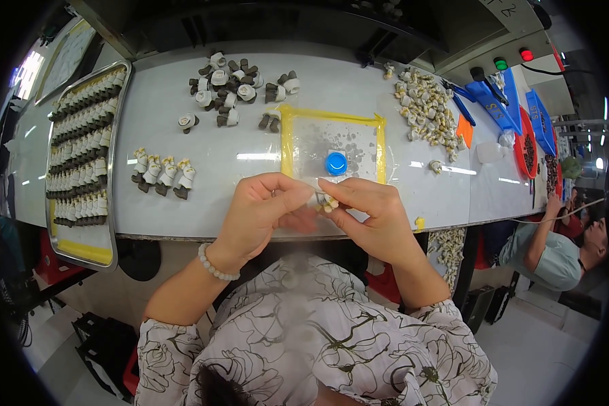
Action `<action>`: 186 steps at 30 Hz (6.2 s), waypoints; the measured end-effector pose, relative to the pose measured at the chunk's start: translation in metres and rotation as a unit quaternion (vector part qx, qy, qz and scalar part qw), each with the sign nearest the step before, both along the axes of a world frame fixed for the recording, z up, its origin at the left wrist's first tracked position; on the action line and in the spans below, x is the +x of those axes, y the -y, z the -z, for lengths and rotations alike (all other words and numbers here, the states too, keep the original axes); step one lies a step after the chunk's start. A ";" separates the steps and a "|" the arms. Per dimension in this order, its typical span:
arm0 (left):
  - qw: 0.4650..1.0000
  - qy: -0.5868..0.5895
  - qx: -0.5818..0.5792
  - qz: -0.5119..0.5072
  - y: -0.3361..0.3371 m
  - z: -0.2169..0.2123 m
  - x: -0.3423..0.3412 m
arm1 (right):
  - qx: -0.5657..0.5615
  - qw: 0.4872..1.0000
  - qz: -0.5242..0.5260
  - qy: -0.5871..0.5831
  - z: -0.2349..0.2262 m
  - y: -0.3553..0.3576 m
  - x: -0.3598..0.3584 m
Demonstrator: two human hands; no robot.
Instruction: The person assembles small cat-like figurines by hand, attaching gold-colored accessories to white figurine bases.
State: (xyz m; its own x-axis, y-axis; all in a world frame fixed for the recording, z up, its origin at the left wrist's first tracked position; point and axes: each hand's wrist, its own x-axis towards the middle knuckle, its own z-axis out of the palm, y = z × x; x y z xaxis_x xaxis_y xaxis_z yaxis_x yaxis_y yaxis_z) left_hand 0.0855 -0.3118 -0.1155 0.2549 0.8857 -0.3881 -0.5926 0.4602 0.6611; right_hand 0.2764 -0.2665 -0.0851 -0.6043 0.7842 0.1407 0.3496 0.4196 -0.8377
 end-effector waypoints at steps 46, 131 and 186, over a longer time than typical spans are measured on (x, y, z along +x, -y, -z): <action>0.452 -0.829 0.216 -0.249 0.048 -0.005 -0.118 | -0.011 0.986 -0.168 0.013 0.007 -0.008 -0.098; 0.723 -0.636 0.236 -0.126 0.041 -0.002 -0.124 | 0.131 0.975 -0.179 0.029 0.020 -0.003 -0.131; 0.755 -0.613 0.227 -0.038 0.038 -0.020 -0.155 | 0.196 0.972 -0.133 0.000 0.030 0.015 -0.152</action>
